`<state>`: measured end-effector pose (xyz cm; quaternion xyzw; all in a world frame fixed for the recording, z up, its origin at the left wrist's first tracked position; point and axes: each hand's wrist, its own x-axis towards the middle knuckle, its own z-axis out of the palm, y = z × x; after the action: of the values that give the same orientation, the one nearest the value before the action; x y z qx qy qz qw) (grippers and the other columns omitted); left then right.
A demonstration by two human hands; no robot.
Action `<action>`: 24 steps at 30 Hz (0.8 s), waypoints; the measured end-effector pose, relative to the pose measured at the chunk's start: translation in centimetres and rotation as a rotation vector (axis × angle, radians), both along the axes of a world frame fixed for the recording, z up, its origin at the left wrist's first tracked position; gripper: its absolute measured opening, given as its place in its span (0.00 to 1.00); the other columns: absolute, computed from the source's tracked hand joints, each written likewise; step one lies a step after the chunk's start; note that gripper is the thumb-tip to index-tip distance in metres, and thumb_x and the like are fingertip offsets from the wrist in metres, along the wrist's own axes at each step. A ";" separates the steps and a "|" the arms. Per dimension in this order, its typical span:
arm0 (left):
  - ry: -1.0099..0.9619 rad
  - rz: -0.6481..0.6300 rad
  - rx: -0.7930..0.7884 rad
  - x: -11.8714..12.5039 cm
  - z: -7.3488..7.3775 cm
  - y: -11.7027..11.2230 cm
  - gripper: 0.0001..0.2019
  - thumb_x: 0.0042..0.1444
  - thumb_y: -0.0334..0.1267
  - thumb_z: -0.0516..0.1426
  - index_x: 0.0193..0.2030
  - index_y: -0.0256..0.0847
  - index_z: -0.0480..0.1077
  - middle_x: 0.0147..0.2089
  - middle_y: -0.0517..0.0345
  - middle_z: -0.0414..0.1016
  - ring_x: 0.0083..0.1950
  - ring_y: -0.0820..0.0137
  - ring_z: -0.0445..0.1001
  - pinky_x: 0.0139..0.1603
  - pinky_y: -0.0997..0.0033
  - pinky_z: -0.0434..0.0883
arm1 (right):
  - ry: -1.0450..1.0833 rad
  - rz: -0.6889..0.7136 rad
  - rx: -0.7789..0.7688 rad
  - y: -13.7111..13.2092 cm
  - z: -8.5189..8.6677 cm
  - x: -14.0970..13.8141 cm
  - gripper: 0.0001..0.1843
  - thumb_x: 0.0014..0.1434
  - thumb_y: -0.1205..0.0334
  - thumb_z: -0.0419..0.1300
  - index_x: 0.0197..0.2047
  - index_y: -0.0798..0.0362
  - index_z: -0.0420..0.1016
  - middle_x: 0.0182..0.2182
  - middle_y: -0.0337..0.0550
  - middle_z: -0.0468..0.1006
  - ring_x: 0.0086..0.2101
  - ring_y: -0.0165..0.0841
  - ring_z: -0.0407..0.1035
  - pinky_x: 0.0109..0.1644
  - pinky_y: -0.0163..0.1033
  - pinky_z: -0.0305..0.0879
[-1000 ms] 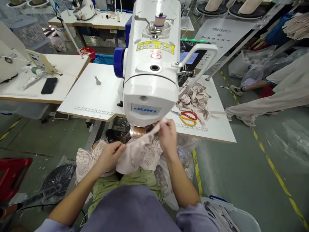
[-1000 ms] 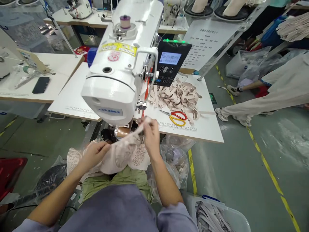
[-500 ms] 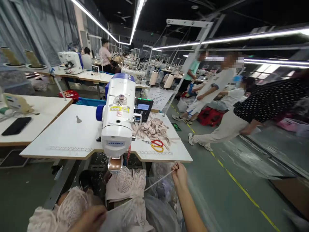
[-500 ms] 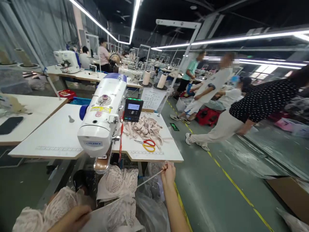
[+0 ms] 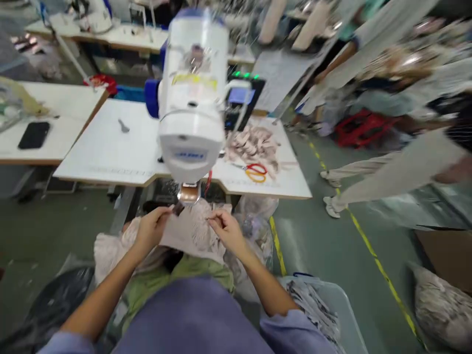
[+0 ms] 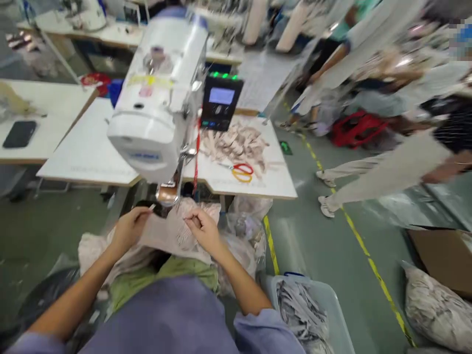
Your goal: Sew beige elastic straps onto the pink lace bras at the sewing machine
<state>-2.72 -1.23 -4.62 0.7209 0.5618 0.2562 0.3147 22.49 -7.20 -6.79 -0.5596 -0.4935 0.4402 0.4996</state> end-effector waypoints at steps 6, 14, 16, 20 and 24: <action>-0.045 -0.427 -0.120 1.8 4.1 -2.1 0.17 0.66 0.46 0.53 0.52 0.39 0.76 0.48 0.51 0.81 0.48 0.64 0.78 0.48 0.70 0.71 | -0.240 0.249 -0.013 -1.9 2.7 -2.5 0.09 0.64 0.56 0.60 0.39 0.50 0.65 0.28 0.32 0.71 0.23 0.26 0.59 0.30 0.32 0.54; 0.233 -0.438 -0.048 2.0 3.2 -3.2 0.20 0.70 0.46 0.47 0.36 0.38 0.74 0.32 0.55 0.76 0.34 0.68 0.73 0.33 0.72 0.62 | -0.467 0.381 0.031 -1.2 3.8 -2.7 0.07 0.67 0.58 0.57 0.46 0.51 0.73 0.36 0.41 0.79 0.34 0.33 0.72 0.37 0.35 0.59; 0.233 -0.433 0.020 1.8 3.0 -3.7 0.22 0.70 0.47 0.46 0.31 0.40 0.73 0.29 0.56 0.74 0.31 0.68 0.72 0.32 0.71 0.62 | -0.412 0.401 0.069 -1.0 3.6 -3.0 0.08 0.67 0.58 0.59 0.43 0.51 0.77 0.37 0.42 0.80 0.37 0.32 0.72 0.41 0.35 0.62; 0.177 -0.384 0.090 0.3 0.7 -2.8 0.20 0.65 0.53 0.50 0.33 0.45 0.76 0.29 0.57 0.77 0.29 0.67 0.76 0.30 0.71 0.66 | -0.155 0.435 0.125 0.7 1.9 -3.1 0.11 0.61 0.53 0.66 0.38 0.53 0.80 0.33 0.39 0.78 0.37 0.30 0.71 0.44 0.34 0.63; 0.093 -0.376 0.017 -1.0 -2.3 -0.1 0.18 0.60 0.58 0.54 0.43 0.53 0.80 0.44 0.62 0.85 0.43 0.62 0.83 0.42 0.72 0.78 | 0.210 0.280 -0.177 2.6 0.8 -2.1 0.20 0.54 0.44 0.69 0.35 0.55 0.79 0.26 0.34 0.72 0.27 0.25 0.63 0.33 0.31 0.60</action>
<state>-3.72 -1.29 -6.97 0.8269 0.4291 0.1641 0.3243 20.42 -4.65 -5.96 -0.4782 -0.4711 0.6029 0.4311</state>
